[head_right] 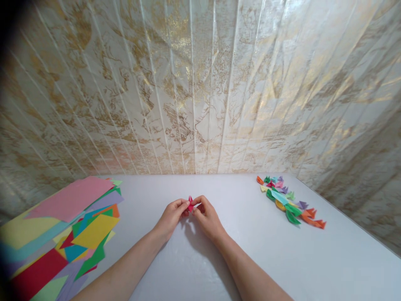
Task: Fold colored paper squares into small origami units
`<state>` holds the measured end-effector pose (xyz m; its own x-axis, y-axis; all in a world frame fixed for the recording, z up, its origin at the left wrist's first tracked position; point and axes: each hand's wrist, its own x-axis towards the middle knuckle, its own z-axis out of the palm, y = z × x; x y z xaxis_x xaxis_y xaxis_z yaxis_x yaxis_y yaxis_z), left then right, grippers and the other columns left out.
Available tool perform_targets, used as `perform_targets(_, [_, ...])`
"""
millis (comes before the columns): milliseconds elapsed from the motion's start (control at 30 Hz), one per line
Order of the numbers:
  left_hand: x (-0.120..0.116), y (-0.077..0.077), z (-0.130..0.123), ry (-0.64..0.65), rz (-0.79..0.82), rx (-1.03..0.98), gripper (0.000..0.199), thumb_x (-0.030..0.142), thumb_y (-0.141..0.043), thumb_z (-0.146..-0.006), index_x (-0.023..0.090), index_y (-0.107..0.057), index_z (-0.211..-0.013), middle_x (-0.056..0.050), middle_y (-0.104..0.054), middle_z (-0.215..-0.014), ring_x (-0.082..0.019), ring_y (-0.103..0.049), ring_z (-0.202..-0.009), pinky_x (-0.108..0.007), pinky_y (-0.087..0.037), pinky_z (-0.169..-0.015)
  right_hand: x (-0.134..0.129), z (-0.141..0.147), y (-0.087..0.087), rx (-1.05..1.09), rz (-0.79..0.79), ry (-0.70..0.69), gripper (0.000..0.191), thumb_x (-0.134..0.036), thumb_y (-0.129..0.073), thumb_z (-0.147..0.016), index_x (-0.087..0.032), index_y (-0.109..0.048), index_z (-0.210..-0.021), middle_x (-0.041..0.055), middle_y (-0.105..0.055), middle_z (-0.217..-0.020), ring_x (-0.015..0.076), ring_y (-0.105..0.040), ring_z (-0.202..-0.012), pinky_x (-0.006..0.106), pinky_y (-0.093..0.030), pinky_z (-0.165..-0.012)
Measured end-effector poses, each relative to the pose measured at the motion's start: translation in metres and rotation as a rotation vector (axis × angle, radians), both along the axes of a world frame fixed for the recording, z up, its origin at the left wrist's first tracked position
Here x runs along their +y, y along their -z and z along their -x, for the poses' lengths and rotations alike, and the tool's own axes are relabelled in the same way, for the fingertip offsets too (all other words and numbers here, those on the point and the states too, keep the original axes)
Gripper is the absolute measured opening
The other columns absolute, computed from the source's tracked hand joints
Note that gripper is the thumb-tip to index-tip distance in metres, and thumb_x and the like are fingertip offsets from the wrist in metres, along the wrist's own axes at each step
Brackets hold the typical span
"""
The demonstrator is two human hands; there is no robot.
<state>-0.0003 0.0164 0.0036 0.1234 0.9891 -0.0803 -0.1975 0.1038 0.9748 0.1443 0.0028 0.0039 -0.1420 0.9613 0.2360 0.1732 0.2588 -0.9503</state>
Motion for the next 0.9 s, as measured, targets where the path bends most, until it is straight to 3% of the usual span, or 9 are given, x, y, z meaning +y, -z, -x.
perform_targets(533, [-0.0009, -0.0022, -0.0012, -0.002, -0.033, 0.062, 0.029, 0.044, -0.069, -0.068, 0.015, -0.067, -0.069, -0.001, -0.065, -0.065, -0.013, -0.053, -0.061, -0.024, -0.041, -0.064, 0.002, -0.0019, 0.0008, 0.092, 0.033, -0.024, 0.011, -0.03, -0.055, -0.082, -0.021, -0.059, -0.087, 0.0015, -0.062, -0.08, 0.0158, -0.059, -0.073, 0.029, -0.046, -0.071])
perform_targets(733, [-0.0015, -0.0007, -0.0013, -0.006, -0.013, 0.083, 0.029, 0.044, -0.069, -0.069, 0.014, -0.068, -0.072, 0.0, -0.063, -0.062, -0.012, -0.053, -0.06, -0.023, -0.039, -0.061, 0.0039, -0.0009, 0.0008, 0.08, -0.007, 0.007, 0.018, -0.038, -0.055, -0.084, -0.02, -0.055, -0.079, 0.0004, -0.059, -0.075, 0.0151, -0.057, -0.067, 0.028, -0.047, -0.066])
perform_targets(900, [-0.0012, -0.0008, -0.0018, -0.02, -0.033, 0.104, 0.031, 0.046, -0.069, -0.068, 0.015, -0.067, -0.072, 0.0, -0.063, -0.062, -0.012, -0.053, -0.06, -0.023, -0.039, -0.061, 0.0055, -0.0016, 0.0023, 0.051, -0.013, -0.002, 0.015, -0.034, -0.053, -0.085, -0.02, -0.056, -0.082, 0.0006, -0.059, -0.077, 0.0147, -0.057, -0.068, 0.028, -0.046, -0.067])
